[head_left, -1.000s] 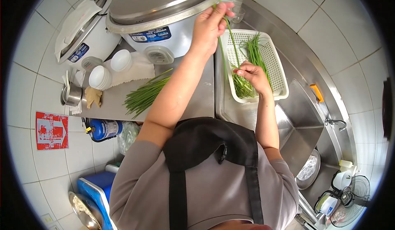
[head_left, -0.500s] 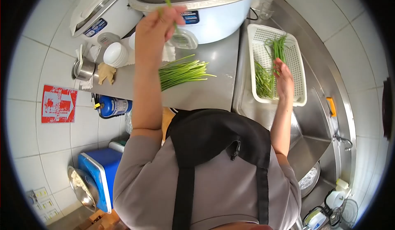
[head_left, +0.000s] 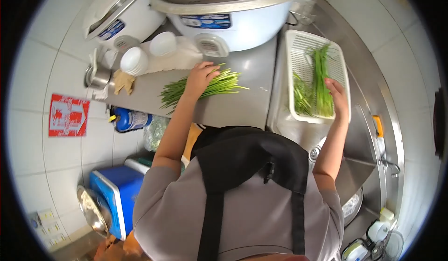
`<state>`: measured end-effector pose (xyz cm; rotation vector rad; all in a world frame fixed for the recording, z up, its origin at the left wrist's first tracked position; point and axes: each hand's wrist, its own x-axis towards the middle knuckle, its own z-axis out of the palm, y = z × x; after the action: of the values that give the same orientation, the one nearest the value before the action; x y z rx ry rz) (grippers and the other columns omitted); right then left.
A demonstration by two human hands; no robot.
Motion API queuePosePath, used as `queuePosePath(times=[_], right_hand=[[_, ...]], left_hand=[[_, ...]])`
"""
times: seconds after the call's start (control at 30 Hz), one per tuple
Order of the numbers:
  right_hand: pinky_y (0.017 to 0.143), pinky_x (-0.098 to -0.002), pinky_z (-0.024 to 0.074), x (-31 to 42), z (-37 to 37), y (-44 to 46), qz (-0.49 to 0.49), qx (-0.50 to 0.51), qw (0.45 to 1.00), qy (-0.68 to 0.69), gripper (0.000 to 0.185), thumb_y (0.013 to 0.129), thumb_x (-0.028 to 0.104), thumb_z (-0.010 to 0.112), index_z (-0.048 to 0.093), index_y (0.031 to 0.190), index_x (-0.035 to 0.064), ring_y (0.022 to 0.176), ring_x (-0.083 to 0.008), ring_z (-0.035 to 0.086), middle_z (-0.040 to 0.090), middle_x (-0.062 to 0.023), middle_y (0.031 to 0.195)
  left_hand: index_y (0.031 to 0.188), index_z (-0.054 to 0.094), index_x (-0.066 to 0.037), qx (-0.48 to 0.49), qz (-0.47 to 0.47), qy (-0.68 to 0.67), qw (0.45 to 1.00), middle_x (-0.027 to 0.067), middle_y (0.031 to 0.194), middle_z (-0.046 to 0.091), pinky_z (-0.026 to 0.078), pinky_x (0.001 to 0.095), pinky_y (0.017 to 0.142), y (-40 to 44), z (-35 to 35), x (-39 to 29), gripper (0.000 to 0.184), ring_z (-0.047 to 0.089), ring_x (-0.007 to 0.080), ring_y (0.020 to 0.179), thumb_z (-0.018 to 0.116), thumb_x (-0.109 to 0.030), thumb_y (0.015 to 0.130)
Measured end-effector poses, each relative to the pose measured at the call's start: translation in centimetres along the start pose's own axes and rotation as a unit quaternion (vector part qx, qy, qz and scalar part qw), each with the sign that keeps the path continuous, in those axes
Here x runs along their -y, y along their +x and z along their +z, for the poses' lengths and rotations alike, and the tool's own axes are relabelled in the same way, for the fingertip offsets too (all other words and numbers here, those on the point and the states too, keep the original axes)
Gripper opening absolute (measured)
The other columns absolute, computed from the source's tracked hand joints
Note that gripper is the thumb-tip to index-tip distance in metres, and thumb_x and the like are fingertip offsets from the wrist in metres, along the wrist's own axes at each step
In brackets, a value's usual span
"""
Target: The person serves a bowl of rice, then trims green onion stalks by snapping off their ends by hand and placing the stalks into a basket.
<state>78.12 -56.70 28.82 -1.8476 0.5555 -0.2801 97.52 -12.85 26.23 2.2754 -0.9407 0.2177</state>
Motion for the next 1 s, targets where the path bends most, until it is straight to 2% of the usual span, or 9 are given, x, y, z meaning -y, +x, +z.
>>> queuePosePath(times=[0.13,0.23,0.4,0.43,0.5,0.7,0.83,0.9,1.0], right_hand=[[0.076,-0.026,0.0411,-1.1,-2.4,2.3,0.016,-0.025,0.996,-0.087,0.029,0.084,0.025,0.059,0.062,0.1,0.0007,0.084,-0.0128,0.055,0.063,-0.0056,0.09],[0.064,-0.0265,0.0441,-4.5,-4.2,6.0,0.002,-0.055,0.985,-0.161,0.025,0.082,0.024,0.06,0.064,0.095,0.0037,0.072,-0.0119,0.056,0.063,-0.0035,0.079],[0.046,-0.0292,0.0457,-3.0,-0.3,6.8,0.151,0.141,0.931,-0.301,0.021,0.075,0.019,0.062,0.064,0.07,-0.0008,0.051,-0.0191,0.058,0.061,-0.0092,0.059],[0.046,-0.0292,0.0457,-2.6,0.9,7.0,0.151,0.139,0.931,-0.302,0.021,0.075,0.019,0.062,0.064,0.07,-0.0008,0.051,-0.0191,0.058,0.061,-0.0092,0.059],[0.047,-0.0297,0.0483,-2.3,2.9,7.2,0.218,0.2,0.836,-0.463,0.018,0.075,0.014,0.062,0.062,0.068,-0.0017,0.052,-0.0188,0.059,0.061,-0.009,0.06],[0.058,-0.0354,0.0495,-3.9,4.1,8.0,0.215,0.145,0.82,-0.509,0.019,0.074,0.015,0.061,0.063,0.062,0.0005,0.055,-0.0211,0.061,0.062,-0.0099,0.06],[0.057,-0.0359,0.0507,-2.9,3.0,7.9,0.191,0.14,0.829,-0.507,0.017,0.074,0.015,0.061,0.063,0.065,0.0008,0.055,-0.0216,0.061,0.063,-0.0106,0.061],[0.052,-0.0365,0.0522,-2.4,1.8,7.8,0.216,0.072,0.89,-0.394,0.018,0.073,0.016,0.063,0.063,0.073,-0.0016,0.053,-0.0229,0.061,0.064,-0.0115,0.064],[0.055,-0.0374,0.0539,-1.1,-0.7,8.0,0.195,0.104,0.938,-0.266,0.012,0.073,0.015,0.063,0.066,0.076,0.0036,0.055,-0.0246,0.062,0.065,-0.0145,0.07]], left_hand=[[0.118,0.054,-0.006,0.053,-0.011,0.055,0.997,0.0142,0.108,0.056,0.04,0.0378,0.087,0.2,0.4,-1.6,0.045,0.051,0.0324,0.097,0.058,-0.035,0.083],[0.124,0.047,-0.002,0.06,-0.046,0.104,0.992,0.0151,0.106,0.054,0.038,0.0387,0.089,-0.2,0.9,-1.7,0.07,0.047,0.0304,0.103,0.062,-0.049,0.074],[0.128,0.04,0.001,0.114,0.032,0.135,0.984,0.0148,0.109,0.049,0.037,0.039,0.091,-1.0,-0.2,-4.7,0.097,0.045,0.032,0.103,0.071,-0.056,0.056],[0.128,0.04,0.001,0.113,0.033,0.134,0.984,0.0148,0.109,0.049,0.037,0.039,0.091,-0.9,0.1,-4.4,0.097,0.045,0.032,0.103,0.071,-0.056,0.056],[0.128,0.04,0.0,0.124,-0.004,0.125,0.984,0.015,0.11,0.049,0.035,0.04,0.092,-0.9,0.8,-3.4,0.101,0.045,0.0323,0.103,0.072,-0.057,0.053],[0.127,0.041,0.001,0.074,0.002,0.094,0.993,0.0158,0.118,0.045,0.034,0.0425,0.094,-0.5,0.2,-4.7,0.094,0.042,0.0337,0.108,0.071,-0.056,0.057],[0.127,0.041,0.0,0.035,0.032,0.063,0.997,0.0156,0.121,0.044,0.033,0.0423,0.094,0.7,-0.6,-6.4,0.089,0.041,0.0341,0.11,0.071,-0.052,0.061],[0.128,0.041,-0.001,0.011,0.058,0.038,0.998,0.0148,0.121,0.044,0.032,0.042,0.096,1.1,-0.9,-7.5,0.087,0.041,0.0341,0.11,0.072,-0.05,0.062],[0.129,0.042,-0.004,0.01,0.087,0.017,0.996,0.0142,0.124,0.043,0.031,0.0428,0.096,2.0,-1.2,-9.6,0.087,0.037,0.0338,0.115,0.072,-0.051,0.062]])
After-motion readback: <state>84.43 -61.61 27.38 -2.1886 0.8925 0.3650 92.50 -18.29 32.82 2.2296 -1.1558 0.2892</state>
